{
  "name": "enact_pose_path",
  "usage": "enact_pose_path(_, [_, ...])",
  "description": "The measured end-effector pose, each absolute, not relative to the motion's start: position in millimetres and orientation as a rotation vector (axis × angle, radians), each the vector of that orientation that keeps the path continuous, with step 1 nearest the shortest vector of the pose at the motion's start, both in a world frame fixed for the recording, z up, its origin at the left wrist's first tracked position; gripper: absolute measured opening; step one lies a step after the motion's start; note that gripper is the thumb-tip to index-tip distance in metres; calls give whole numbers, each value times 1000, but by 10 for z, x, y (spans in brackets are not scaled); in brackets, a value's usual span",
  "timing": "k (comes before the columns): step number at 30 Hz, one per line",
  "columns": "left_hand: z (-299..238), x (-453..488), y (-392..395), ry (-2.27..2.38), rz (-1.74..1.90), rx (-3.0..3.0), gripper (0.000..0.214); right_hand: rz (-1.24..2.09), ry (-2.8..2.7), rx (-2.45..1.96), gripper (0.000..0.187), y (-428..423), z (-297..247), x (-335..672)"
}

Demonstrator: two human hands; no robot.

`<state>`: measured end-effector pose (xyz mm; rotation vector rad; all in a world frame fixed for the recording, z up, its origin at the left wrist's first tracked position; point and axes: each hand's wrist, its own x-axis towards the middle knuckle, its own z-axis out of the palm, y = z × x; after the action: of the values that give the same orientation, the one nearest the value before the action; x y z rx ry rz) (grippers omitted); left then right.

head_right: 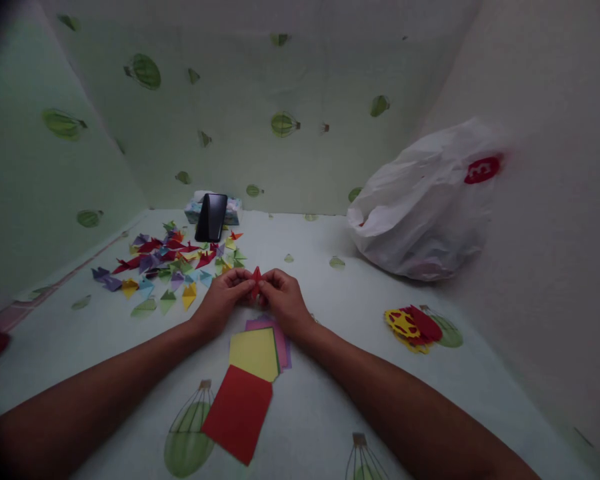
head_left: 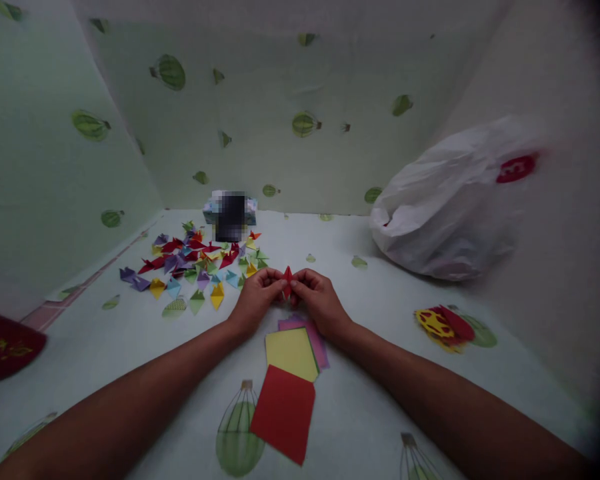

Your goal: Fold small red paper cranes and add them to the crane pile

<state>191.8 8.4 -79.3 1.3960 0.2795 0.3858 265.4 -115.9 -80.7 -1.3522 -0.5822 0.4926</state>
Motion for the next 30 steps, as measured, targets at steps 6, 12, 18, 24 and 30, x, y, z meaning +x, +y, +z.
enact_pose_path(6, [-811,1929,100,273,342,1302,28,532,-547,-1276,13,-1147,-799,2663])
enact_pose_path(12, [-829,1937,102,260,332,1277,28,544,-533,-1255,15,-1144,-810,2671])
enact_pose_path(18, [-819,1929,89,247,311,1282,27,540,-537,-1261,14,-1142,-833,2685])
enact_pose_path(24, [-829,1935,99,250,332,1302,23,539,-559,-1274,14,-1147,-855,2705])
enact_pose_path(30, [-839,1941,109,234,340,1322,22,537,-564,-1300,16,-1146,-843,2697])
